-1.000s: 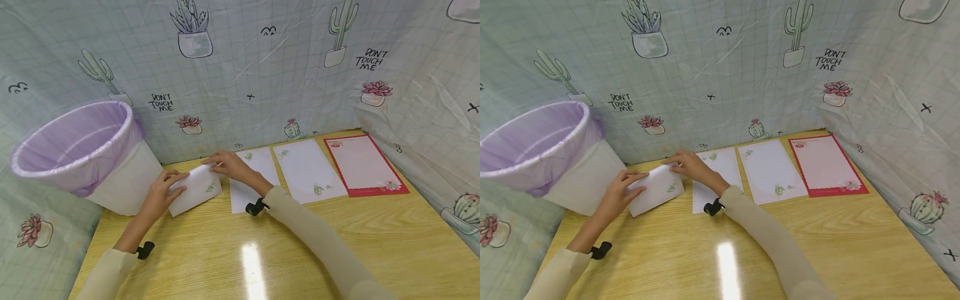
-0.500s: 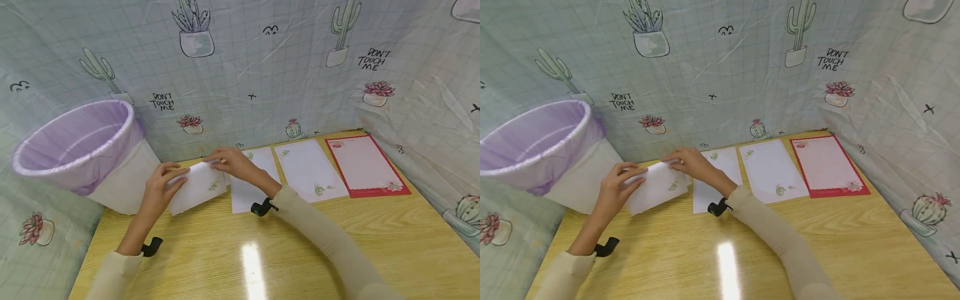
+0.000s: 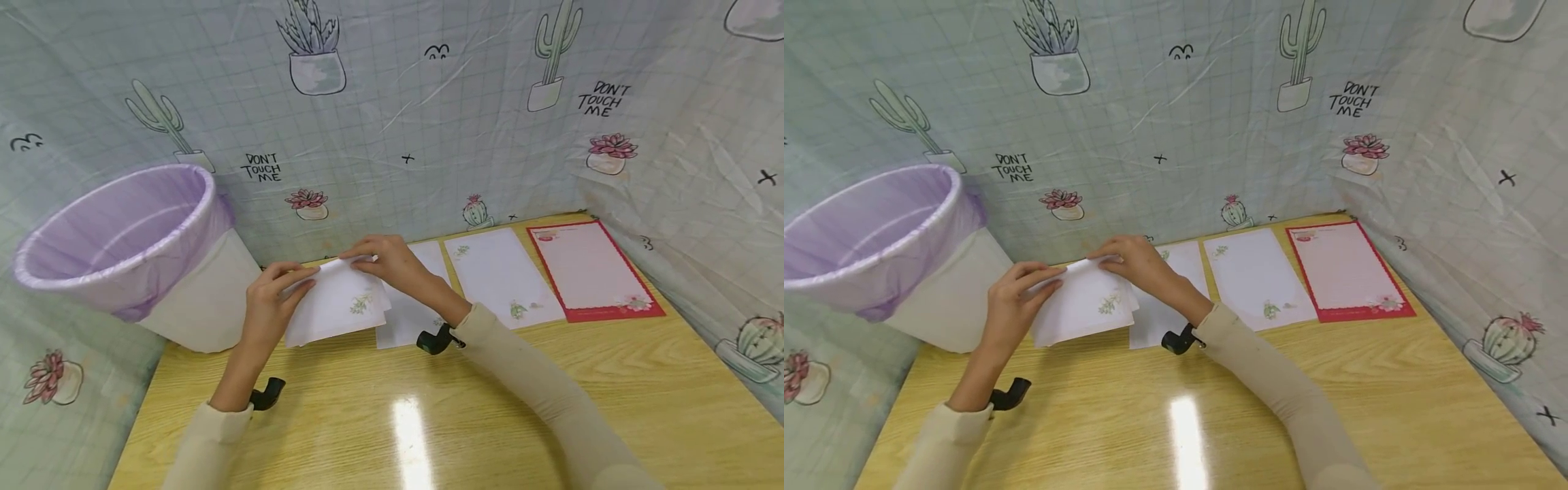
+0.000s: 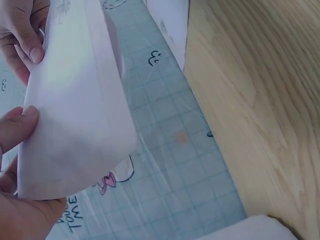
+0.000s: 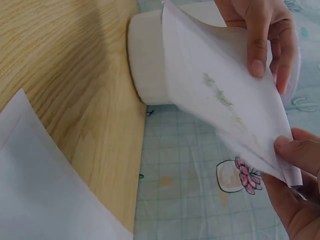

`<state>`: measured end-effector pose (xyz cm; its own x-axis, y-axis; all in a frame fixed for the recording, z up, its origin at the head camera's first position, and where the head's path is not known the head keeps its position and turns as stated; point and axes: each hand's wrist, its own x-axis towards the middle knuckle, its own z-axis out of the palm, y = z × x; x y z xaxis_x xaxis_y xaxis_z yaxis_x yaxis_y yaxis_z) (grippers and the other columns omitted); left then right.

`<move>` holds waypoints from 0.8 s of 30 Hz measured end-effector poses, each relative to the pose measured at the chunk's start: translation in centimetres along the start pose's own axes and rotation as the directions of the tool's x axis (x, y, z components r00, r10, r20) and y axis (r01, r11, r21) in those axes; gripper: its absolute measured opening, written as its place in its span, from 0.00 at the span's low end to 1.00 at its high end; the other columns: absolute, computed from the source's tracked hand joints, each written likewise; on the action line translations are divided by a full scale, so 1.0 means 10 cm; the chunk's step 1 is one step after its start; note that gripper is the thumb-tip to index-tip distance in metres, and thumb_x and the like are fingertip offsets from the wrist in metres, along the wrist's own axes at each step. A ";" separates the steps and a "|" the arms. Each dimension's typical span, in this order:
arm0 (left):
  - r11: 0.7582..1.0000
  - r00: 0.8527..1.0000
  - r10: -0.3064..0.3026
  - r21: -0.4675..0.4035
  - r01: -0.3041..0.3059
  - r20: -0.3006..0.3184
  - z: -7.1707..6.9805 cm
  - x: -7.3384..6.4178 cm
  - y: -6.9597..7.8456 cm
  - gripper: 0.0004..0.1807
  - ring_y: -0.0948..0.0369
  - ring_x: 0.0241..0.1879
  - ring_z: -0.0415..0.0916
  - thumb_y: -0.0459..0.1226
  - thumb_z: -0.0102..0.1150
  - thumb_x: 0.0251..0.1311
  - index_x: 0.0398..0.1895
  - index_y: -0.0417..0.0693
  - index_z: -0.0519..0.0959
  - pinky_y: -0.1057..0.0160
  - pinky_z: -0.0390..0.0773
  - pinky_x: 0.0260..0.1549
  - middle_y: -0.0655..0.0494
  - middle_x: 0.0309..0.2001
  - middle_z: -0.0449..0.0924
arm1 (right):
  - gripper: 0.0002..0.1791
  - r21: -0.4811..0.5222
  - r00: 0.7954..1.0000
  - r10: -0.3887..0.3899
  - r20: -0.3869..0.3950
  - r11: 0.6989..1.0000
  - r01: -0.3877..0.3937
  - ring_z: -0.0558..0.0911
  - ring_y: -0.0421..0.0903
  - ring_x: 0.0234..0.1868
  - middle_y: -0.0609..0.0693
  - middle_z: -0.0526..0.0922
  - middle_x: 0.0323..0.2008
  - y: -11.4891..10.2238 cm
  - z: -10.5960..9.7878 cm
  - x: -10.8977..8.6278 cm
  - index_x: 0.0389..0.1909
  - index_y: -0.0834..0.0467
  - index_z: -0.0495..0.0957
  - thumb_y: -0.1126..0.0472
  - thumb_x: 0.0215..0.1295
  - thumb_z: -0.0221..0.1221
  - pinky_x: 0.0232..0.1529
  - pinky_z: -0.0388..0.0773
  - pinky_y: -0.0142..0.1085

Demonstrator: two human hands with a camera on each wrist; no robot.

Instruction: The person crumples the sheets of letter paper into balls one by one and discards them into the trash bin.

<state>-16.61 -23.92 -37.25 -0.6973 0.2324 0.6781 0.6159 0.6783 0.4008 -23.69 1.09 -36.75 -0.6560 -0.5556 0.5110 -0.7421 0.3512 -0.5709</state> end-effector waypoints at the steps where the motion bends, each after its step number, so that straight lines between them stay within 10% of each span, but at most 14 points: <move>1: 1.000 1.000 0.000 -0.005 0.000 -0.006 0.01 0.01 0.02 0.15 0.51 0.44 0.81 0.25 0.72 0.54 0.45 0.45 0.90 0.75 0.73 0.41 0.48 0.45 0.82 | 0.14 -0.003 1.000 -0.004 -0.012 1.000 0.004 0.85 0.44 0.44 0.49 0.88 0.45 0.00 -0.01 -0.01 0.52 0.52 0.88 0.64 0.65 0.68 0.41 0.82 0.33; 14: 0.985 0.991 -0.121 -0.131 0.113 -0.061 0.14 0.14 0.12 0.14 0.53 0.37 0.83 0.26 0.74 0.52 0.42 0.45 0.91 0.79 0.75 0.37 0.49 0.35 0.85 | 0.11 -0.009 0.997 -0.028 -0.077 1.000 0.027 0.87 0.45 0.40 0.50 0.90 0.41 -0.06 -0.20 -0.08 0.46 0.55 0.90 0.66 0.64 0.67 0.39 0.82 0.30; 24: 0.943 0.955 -0.289 -0.190 0.272 -0.069 0.35 0.27 0.31 0.11 0.54 0.37 0.73 0.29 0.69 0.62 0.47 0.40 0.88 0.73 0.71 0.34 0.44 0.37 0.76 | 0.10 -0.018 0.982 0.049 -0.181 0.998 -0.053 0.88 0.45 0.36 0.54 0.90 0.40 -0.05 -0.23 -0.10 0.46 0.57 0.90 0.67 0.66 0.67 0.37 0.84 0.30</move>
<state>-17.89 -18.76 -36.37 -0.8183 -0.0225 0.5743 0.4612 0.5706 0.6795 -22.97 3.19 -35.46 -0.7053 -0.3922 0.5906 -0.7089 0.3935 -0.5853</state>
